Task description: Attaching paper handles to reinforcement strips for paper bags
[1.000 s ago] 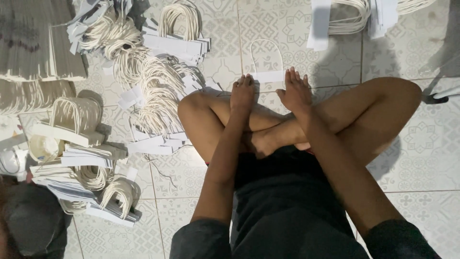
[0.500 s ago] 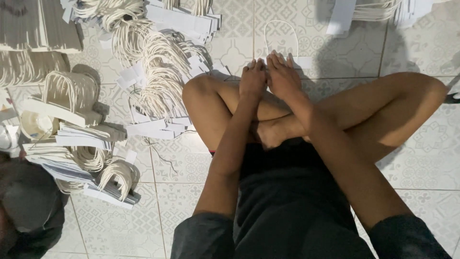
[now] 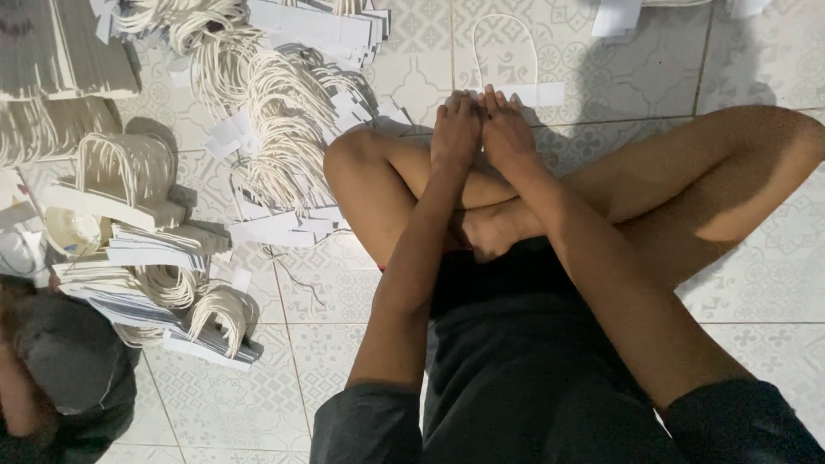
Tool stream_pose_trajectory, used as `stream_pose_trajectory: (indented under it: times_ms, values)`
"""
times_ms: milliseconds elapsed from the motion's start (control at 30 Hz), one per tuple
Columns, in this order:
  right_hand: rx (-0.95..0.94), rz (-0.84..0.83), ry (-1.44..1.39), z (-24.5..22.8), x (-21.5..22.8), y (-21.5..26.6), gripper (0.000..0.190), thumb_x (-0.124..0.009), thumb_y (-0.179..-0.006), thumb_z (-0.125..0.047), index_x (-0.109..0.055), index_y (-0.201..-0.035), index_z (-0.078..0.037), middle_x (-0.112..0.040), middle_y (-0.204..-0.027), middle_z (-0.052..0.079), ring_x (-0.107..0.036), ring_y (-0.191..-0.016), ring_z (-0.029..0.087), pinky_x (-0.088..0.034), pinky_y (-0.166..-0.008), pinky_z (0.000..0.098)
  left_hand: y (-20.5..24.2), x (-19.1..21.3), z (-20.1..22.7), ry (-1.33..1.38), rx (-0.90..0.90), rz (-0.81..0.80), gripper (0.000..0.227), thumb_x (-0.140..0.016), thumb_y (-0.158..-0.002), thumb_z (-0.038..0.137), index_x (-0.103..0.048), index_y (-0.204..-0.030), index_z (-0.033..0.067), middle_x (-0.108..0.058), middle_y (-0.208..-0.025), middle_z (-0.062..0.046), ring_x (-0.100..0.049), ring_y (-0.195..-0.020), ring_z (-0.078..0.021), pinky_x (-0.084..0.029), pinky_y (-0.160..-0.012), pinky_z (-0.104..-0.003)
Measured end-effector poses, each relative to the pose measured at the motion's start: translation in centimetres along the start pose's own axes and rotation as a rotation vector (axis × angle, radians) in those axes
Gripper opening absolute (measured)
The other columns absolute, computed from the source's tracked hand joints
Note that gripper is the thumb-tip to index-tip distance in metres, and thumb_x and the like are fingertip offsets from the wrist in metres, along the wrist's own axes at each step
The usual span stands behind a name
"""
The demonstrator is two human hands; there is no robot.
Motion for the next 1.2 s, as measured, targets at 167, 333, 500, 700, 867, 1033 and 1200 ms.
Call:
stream_pose_trajectory:
  times_ms: [167, 333, 500, 700, 867, 1033, 1200]
  values:
    - [0.015, -0.032, -0.036, 1.0, -0.6, 0.2, 0.068, -0.059, -0.099, -0.009, -0.036, -0.162, 0.001, -0.03, -0.169, 0.018, -0.038, -0.151, 0.039, -0.022, -0.127, 0.0573, -1.4, -5.1, -0.3, -0.03, 0.011, -0.05, 0.055, -0.069, -0.098, 0.034, -0.053, -0.144, 0.0104, -0.053, -0.143, -0.013, -0.047, -0.137, -0.0342, -0.045, -0.098, -0.045]
    - [0.112, 0.151, 0.05, 2.7, 0.1, 1.4, 0.07, -0.062, -0.092, -0.02, -0.042, -0.157, 0.0, -0.037, -0.166, 0.013, -0.041, -0.148, 0.027, -0.033, -0.114, 0.0522, 0.5, -0.8, 0.0, -0.127, 0.067, 0.199, 0.039, -0.063, -0.09, 0.02, -0.069, -0.124, 0.0022, -0.056, -0.14, -0.012, -0.051, -0.128, -0.0265, -0.046, -0.089, -0.038]
    - [0.057, 0.119, 0.057, 5.8, 0.4, 2.2, 0.069, -0.058, -0.097, -0.026, -0.039, -0.158, 0.0, -0.035, -0.168, 0.012, -0.04, -0.149, 0.027, -0.034, -0.114, 0.0533, 0.5, -0.7, -0.2, -0.168, 0.067, 0.136, 0.044, -0.063, -0.092, 0.018, -0.063, -0.132, 0.0018, -0.052, -0.148, -0.011, -0.049, -0.137, -0.0254, -0.045, -0.094, -0.038]
    - [-0.056, -0.018, 0.003, 8.6, 1.3, 3.1, 0.067, -0.052, -0.1, -0.028, -0.033, -0.161, -0.006, -0.027, -0.171, 0.002, -0.035, -0.151, 0.025, -0.03, -0.118, 0.0529, 0.9, -0.2, -0.2, -0.095, 0.058, 0.094, 0.042, -0.059, -0.094, 0.018, -0.064, -0.133, 0.0028, -0.049, -0.151, -0.013, -0.046, -0.141, -0.0266, -0.044, -0.099, -0.042]
    - [-0.084, 0.046, -0.086, 9.5, 1.3, 3.6, 0.072, -0.059, -0.097, -0.027, -0.034, -0.16, -0.005, -0.032, -0.169, 0.01, -0.036, -0.151, 0.027, -0.028, -0.118, 0.0547, 1.2, 1.5, 0.0, -0.106, 0.04, 0.05, 0.044, -0.062, -0.092, 0.011, -0.061, -0.134, 0.0021, -0.049, -0.152, -0.013, -0.045, -0.144, -0.0259, -0.044, -0.099, -0.042]
    - [-0.111, 0.099, -0.006, 11.1, 0.4, 4.0, 0.072, -0.059, -0.098, -0.031, -0.038, -0.159, 0.001, -0.036, -0.167, 0.015, -0.04, -0.147, 0.033, -0.027, -0.118, 0.0547, 1.7, 2.7, 0.0, -0.037, 0.026, 0.127, 0.032, -0.061, -0.091, 0.011, -0.068, -0.121, 0.0032, -0.051, -0.148, -0.016, -0.047, -0.141, -0.0288, -0.044, -0.1, -0.044]
    - [-0.176, -0.001, -0.129, 10.0, 1.7, 4.3, 0.069, -0.053, -0.106, -0.034, -0.035, -0.163, 0.0, -0.033, -0.168, 0.022, -0.039, -0.151, 0.039, -0.024, -0.123, 0.0602, 1.8, 4.4, 0.4, -0.085, -0.002, -0.077, 0.036, -0.068, -0.095, 0.012, -0.069, -0.131, 0.0096, -0.048, -0.149, -0.014, -0.042, -0.145, -0.0302, -0.042, -0.107, -0.045]
Point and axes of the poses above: each hand's wrist, its own y-axis away from the middle knuckle, its own x-axis out of the back of the hand, z = x × y, the point moved 7 cm from there along -y, towards the middle knuckle
